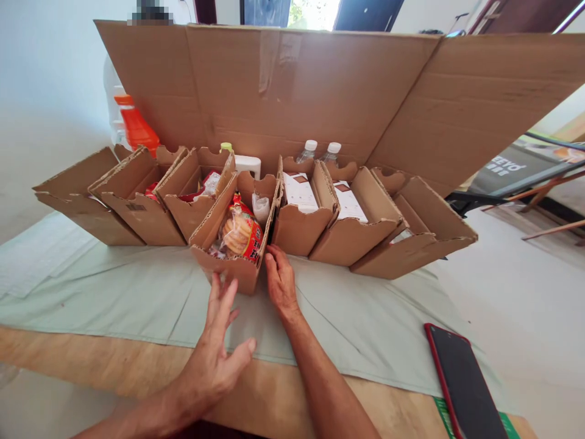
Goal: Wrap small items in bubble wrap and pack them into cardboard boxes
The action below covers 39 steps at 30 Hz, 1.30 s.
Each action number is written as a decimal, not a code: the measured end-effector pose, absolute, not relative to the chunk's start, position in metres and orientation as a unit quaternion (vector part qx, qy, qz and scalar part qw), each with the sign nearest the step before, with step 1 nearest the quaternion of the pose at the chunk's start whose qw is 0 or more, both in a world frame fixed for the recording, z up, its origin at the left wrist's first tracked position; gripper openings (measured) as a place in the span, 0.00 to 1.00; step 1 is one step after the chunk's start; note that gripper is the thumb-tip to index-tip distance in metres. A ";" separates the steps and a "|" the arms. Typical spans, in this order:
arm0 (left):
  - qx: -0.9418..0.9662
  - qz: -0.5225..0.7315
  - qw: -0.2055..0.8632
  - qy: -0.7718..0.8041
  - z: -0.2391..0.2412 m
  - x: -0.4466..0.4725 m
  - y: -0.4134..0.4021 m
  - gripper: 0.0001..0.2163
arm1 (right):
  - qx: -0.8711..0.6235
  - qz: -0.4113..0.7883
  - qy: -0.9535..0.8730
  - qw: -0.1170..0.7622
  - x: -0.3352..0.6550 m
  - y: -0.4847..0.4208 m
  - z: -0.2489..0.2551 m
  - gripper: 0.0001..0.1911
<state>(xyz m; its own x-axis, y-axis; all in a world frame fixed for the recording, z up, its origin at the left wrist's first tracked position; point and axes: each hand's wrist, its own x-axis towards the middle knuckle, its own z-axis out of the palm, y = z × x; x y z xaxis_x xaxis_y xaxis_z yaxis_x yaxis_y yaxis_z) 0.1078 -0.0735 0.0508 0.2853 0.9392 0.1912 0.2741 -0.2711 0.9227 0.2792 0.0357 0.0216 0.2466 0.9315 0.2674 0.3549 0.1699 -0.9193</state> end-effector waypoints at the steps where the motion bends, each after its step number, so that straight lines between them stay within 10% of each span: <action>1: 0.677 0.404 0.427 0.443 0.055 0.115 -0.063 0.42 | -0.590 0.271 -0.545 0.530 0.282 0.036 0.017 0.23; 24: 0.667 0.398 0.354 0.521 0.044 0.049 -0.021 0.29 | -0.568 0.246 -0.618 0.484 0.239 0.026 0.074 0.17; 30: 0.692 0.389 0.155 0.588 -0.002 -0.019 -0.049 0.19 | -0.596 0.108 -0.742 0.286 0.182 0.084 0.147 0.37; 39: 0.688 0.445 0.098 0.565 -0.007 -0.018 -0.052 0.19 | -0.654 0.009 -0.746 0.122 0.163 0.099 0.165 0.11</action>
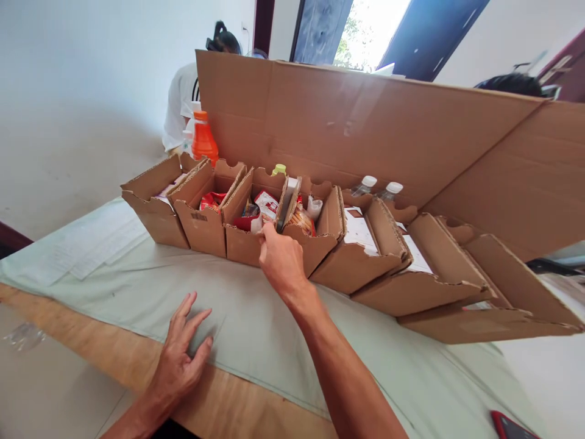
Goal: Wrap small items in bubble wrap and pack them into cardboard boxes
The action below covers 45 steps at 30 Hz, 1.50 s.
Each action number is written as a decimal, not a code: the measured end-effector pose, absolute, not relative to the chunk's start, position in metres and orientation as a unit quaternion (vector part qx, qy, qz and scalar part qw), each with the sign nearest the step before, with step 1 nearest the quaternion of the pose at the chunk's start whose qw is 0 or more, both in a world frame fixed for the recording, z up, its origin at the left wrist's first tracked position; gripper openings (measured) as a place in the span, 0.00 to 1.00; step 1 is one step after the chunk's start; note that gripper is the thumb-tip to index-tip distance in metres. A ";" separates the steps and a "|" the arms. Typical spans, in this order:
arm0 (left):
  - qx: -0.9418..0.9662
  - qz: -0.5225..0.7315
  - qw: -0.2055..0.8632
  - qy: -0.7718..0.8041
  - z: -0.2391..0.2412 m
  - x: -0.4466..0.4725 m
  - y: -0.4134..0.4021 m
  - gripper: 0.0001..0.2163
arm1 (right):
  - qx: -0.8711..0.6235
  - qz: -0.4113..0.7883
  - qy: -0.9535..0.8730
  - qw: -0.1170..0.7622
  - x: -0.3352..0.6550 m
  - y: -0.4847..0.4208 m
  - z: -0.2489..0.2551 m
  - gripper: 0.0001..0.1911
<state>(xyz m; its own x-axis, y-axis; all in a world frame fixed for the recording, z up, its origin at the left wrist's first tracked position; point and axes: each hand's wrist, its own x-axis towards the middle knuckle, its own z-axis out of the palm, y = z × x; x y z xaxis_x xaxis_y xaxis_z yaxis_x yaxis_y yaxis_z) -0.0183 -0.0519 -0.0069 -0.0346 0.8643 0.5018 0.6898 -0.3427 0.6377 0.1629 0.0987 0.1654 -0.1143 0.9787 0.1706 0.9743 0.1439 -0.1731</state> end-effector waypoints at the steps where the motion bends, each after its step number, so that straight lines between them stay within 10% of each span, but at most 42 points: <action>1: 0.676 0.451 0.108 0.572 -0.006 -0.019 -0.052 0.19 | -0.642 0.014 -0.755 0.130 0.165 0.086 0.163 0.11; 14: 0.570 0.488 0.285 0.596 0.021 -0.030 -0.064 0.33 | -0.559 0.075 -0.758 0.328 0.310 -0.087 0.150 0.10; 19: 0.581 0.457 0.351 0.575 0.022 -0.024 -0.062 0.37 | -0.640 0.203 -0.554 0.493 0.340 -0.111 0.102 0.25; 25: 0.578 0.394 0.445 0.559 0.030 -0.028 -0.041 0.30 | -0.616 0.307 -0.602 0.404 0.307 -0.134 0.052 0.42; 32: 0.627 0.401 0.452 0.491 0.050 0.024 -0.024 0.28 | -0.643 0.248 -0.592 0.417 0.320 -0.083 0.062 0.23; 45: 0.680 0.375 0.488 0.398 0.016 0.061 -0.003 0.42 | -0.657 0.224 -0.483 0.534 0.344 -0.062 0.019 0.20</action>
<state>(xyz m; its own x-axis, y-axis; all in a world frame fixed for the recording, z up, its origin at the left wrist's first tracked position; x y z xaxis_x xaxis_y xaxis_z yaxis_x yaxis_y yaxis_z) 0.0609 -0.0028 0.0163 0.4017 0.9076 0.1221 0.1751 -0.2070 0.9625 0.3444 -0.0620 0.0190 0.4336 0.8734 0.2216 0.3963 0.0360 -0.9174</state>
